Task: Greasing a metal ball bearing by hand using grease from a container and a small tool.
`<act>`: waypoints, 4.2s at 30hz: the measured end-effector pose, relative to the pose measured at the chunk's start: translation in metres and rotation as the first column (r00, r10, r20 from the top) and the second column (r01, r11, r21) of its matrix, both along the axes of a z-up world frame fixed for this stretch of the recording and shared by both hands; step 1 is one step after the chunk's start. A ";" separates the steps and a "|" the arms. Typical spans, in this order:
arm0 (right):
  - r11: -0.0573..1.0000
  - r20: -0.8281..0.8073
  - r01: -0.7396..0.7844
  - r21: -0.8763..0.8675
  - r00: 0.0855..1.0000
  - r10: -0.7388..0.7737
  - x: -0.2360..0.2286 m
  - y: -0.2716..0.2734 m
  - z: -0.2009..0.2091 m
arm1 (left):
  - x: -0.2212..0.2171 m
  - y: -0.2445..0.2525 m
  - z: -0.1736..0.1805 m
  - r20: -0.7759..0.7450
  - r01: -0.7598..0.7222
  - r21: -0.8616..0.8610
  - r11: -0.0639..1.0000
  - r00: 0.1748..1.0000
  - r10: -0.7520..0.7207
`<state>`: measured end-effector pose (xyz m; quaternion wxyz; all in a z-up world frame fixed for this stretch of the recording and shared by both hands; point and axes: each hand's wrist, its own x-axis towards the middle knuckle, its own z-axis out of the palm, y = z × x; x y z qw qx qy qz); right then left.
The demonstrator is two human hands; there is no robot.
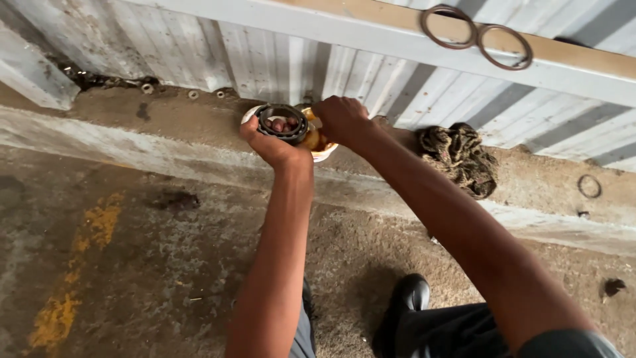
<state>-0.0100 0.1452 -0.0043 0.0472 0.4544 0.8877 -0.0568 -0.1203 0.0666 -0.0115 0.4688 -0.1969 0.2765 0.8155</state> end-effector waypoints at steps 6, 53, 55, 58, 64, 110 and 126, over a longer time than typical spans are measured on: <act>0.998 0.022 0.069 0.002 0.997 -0.069 -0.024 0.019 -0.058 | -0.017 0.006 -0.020 0.013 -0.124 0.158 0.980 0.992 0.124; 0.655 -0.685 -0.268 -0.707 0.028 -0.728 0.149 -0.097 0.054 | 0.052 -0.016 -0.008 0.008 0.195 0.256 0.947 0.979 -0.203; 0.639 -0.643 -0.375 -0.671 -0.135 -0.754 0.161 -0.110 0.058 | 0.073 -0.023 -0.010 -0.050 0.222 0.323 0.920 0.975 -0.218; 0.641 -0.544 -0.545 -0.540 -0.355 -0.760 0.174 -0.125 0.055 | 0.099 -0.040 -0.002 -0.032 0.307 0.327 0.894 0.949 -0.314; 0.699 -0.494 -0.568 -0.434 -0.499 -0.712 0.176 -0.135 0.047 | 0.113 -0.055 0.002 -0.056 0.404 0.320 0.857 0.911 -0.408; 0.988 -0.774 0.120 -0.098 0.615 -0.152 0.168 -0.147 0.034 | 0.103 -0.056 0.017 -0.190 0.342 0.334 0.878 0.937 -0.292; 0.920 -0.446 0.051 0.389 0.884 0.140 0.171 -0.145 0.023 | 0.106 -0.057 0.012 -0.321 0.359 0.298 0.885 0.911 -0.261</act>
